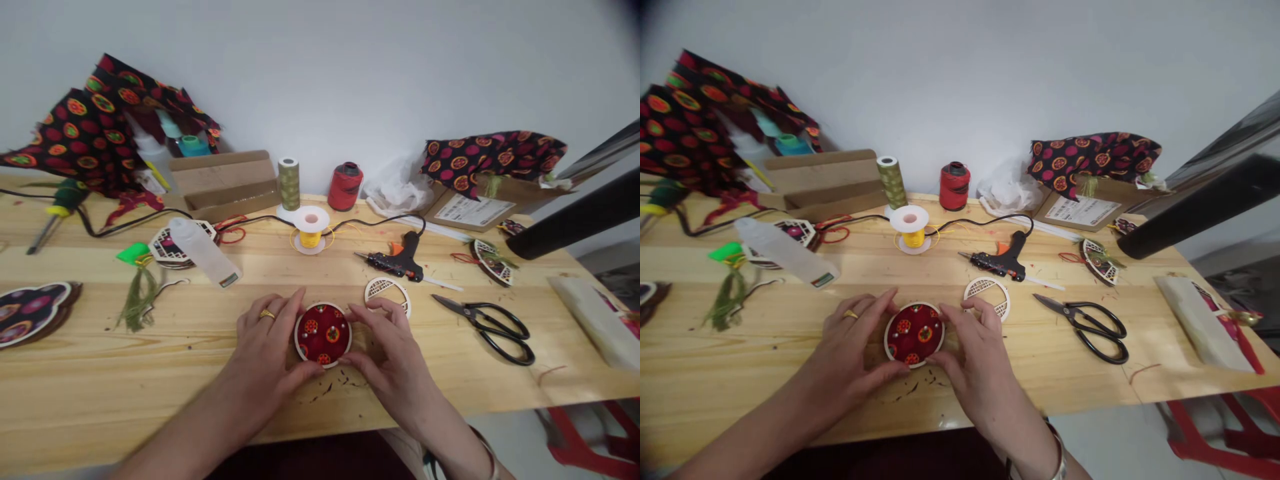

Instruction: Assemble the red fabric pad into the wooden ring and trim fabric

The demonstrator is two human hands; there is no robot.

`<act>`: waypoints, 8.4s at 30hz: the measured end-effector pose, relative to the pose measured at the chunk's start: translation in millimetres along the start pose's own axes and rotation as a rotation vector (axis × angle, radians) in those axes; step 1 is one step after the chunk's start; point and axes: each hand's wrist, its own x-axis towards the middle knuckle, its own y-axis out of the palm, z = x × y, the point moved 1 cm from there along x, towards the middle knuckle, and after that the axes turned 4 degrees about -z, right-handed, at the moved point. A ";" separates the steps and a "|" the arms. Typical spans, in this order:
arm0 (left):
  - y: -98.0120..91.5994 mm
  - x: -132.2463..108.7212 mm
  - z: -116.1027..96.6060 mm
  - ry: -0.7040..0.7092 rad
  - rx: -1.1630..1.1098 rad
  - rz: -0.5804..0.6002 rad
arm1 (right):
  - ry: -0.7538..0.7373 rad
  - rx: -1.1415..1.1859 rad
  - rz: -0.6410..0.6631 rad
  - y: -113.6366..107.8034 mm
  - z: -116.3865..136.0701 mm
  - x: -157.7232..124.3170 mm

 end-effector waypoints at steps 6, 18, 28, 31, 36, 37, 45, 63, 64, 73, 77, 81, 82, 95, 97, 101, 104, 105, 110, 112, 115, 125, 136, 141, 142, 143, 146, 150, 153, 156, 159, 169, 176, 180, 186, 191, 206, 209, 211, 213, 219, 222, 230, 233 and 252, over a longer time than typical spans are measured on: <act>-6.0 -1.5 1.5 0.015 -0.019 -0.014 | -0.005 0.003 -0.001 -0.7 2.5 -0.9; -4.7 -14.9 -7.9 -0.009 0.034 -0.125 | -0.038 -0.013 -0.003 -1.3 2.1 0.3; -1.9 -10.1 -8.0 0.043 0.144 -0.126 | -0.023 0.007 0.008 -0.6 3.9 0.0; 0.3 -10.7 -4.7 0.058 0.145 -0.143 | -0.005 0.001 0.013 -1.0 6.4 0.4; 3.6 -11.3 -1.7 0.041 0.150 -0.154 | 0.016 0.008 0.019 -0.9 8.2 1.5; 3.7 -11.4 -1.8 0.042 0.147 -0.160 | 0.018 0.008 0.013 -0.7 8.1 1.5; 2.7 -11.2 -0.3 0.014 0.156 -0.120 | 0.032 0.007 0.011 -2.0 9.3 0.9; 2.7 -11.9 -2.9 0.014 0.136 -0.147 | -0.042 -0.040 -0.001 0.6 5.6 -3.1; 2.8 -12.1 -2.5 0.014 0.137 -0.148 | -0.059 -0.041 -0.010 0.7 4.5 -3.7; 1.9 -13.0 -5.0 0.005 0.134 -0.125 | -0.126 -0.032 -0.175 -5.4 8.6 -3.2; 2.2 -13.2 -4.2 0.002 0.137 -0.136 | -0.183 -0.129 -0.225 -31.9 2.4 9.3; 5.6 -15.7 -0.5 0.005 0.149 -0.134 | -0.243 -0.407 -0.211 -78.0 -26.1 37.3; 6.4 -16.5 0.2 0.000 0.148 -0.141 | -0.250 -0.478 -0.188 -88.8 -35.3 45.5; 5.4 -15.0 -0.8 -0.001 0.120 -0.164 | -0.494 -0.765 0.443 -106.5 -74.8 111.0; 3.2 -13.9 -3.2 -0.009 0.100 -0.140 | -0.498 -0.744 0.471 -105.5 -78.8 115.7; -0.2 -12.9 -7.4 -0.055 0.093 -0.094 | -0.496 -0.672 0.504 -104.9 -84.1 120.4; -1.4 -11.9 -9.4 -0.061 0.090 -0.058 | -0.468 -0.608 0.498 -104.4 -84.8 118.7; -1.6 -11.6 -9.8 -0.057 0.093 -0.054 | -0.451 -0.571 0.481 -104.4 -85.1 117.1; -3.2 -11.2 -11.4 -0.039 0.125 -0.067 | -0.356 -0.369 0.313 -110.2 -81.8 102.5; -4.0 -11.5 -12.3 -0.031 0.133 -0.074 | -0.242 -0.257 0.241 -114.6 -75.5 94.3; -4.7 -11.2 -13.3 -0.013 0.132 -0.092 | 0.014 0.023 0.077 -118.6 -61.7 82.9; -2.5 -11.2 -11.5 -0.024 0.091 -0.075 | 0.192 0.568 -0.133 -113.4 -35.0 72.8; -2.6 -10.6 -11.9 -0.010 0.108 -0.079 | -0.329 -0.053 0.460 -93.7 7.1 53.8; -3.3 -11.2 -11.5 -0.020 0.101 -0.076 | -0.302 -0.153 0.502 -91.1 5.8 45.0; -3.3 -11.3 -11.4 -0.020 0.103 -0.076 | -0.303 -0.169 0.504 -91.2 5.9 44.8; -3.2 -11.3 -11.2 -0.020 0.105 -0.077 | -0.303 -0.184 0.505 -91.3 6.1 44.9; -3.1 -11.6 -10.8 -0.010 0.114 -0.079 | -0.295 -0.224 0.519 -90.8 6.2 45.9; -3.5 -11.4 -11.6 -0.011 0.113 -0.086 | -0.267 -0.259 0.554 -89.0 4.4 46.0; -3.4 -11.0 -12.3 -0.015 0.103 -0.088 | -0.259 -0.279 0.562 -88.1 4.7 45.6; -2.8 -11.2 -12.5 -0.024 0.101 -0.089 | -0.265 -0.283 0.562 -88.1 7.5 46.0; -2.3 -11.4 -12.4 -0.032 0.094 -0.085 | -0.269 -0.272 0.569 -88.3 10.6 46.7; -1.7 -12.5 -10.3 -0.062 0.065 -0.070 | -0.290 -0.143 0.665 -84.2 15.8 45.0; -1.4 -11.7 -10.2 -0.050 0.074 -0.078 | -0.190 0.006 0.620 -72.8 14.7 50.6; -1.5 -10.7 -9.6 -0.033 0.096 -0.071 | -0.201 0.042 0.605 -67.3 13.7 50.4; -2.3 -10.2 -9.4 -0.022 0.100 -0.089 | -0.212 0.058 0.630 -62.5 12.7 49.8; -1.4 -9.9 -9.3 -0.028 0.095 -0.085 | -0.208 0.074 0.601 -70.2 11.7 52.0; -1.3 -10.4 -10.4 -0.034 0.098 -0.079 | -0.237 0.100 0.557 -71.7 7.8 53.6; -0.3 -11.1 -9.9 -0.056 0.095 -0.073 | -0.268 0.065 0.489 -82.8 4.9 55.6; 0.0 -11.4 -9.7 -0.054 0.086 -0.074 | -0.262 0.018 0.488 -86.9 5.3 58.0; -0.3 -11.4 -9.6 -0.048 0.078 -0.079 | -0.240 -0.054 0.524 -88.0 7.5 60.7; -1.6 -11.1 -9.8 -0.042 0.072 -0.080 | -0.208 -0.216 0.596 -88.1 13.0 64.7; -1.4 -11.0 -9.5 -0.047 0.066 -0.076 | -0.195 -0.241 0.614 -89.1 13.0 64.8; -1.8 -10.6 -9.9 -0.055 0.058 -0.077 | -0.233 -0.172 0.551 -88.1 18.5 61.6; -1.4 -10.6 -10.5 -0.050 0.070 -0.079 | -0.268 -0.072 0.517 -86.5 18.6 58.6; -1.0 -10.5 -11.4 -0.019 0.119 -0.090 | -0.225 0.062 0.716 -60.7 18.5 58.7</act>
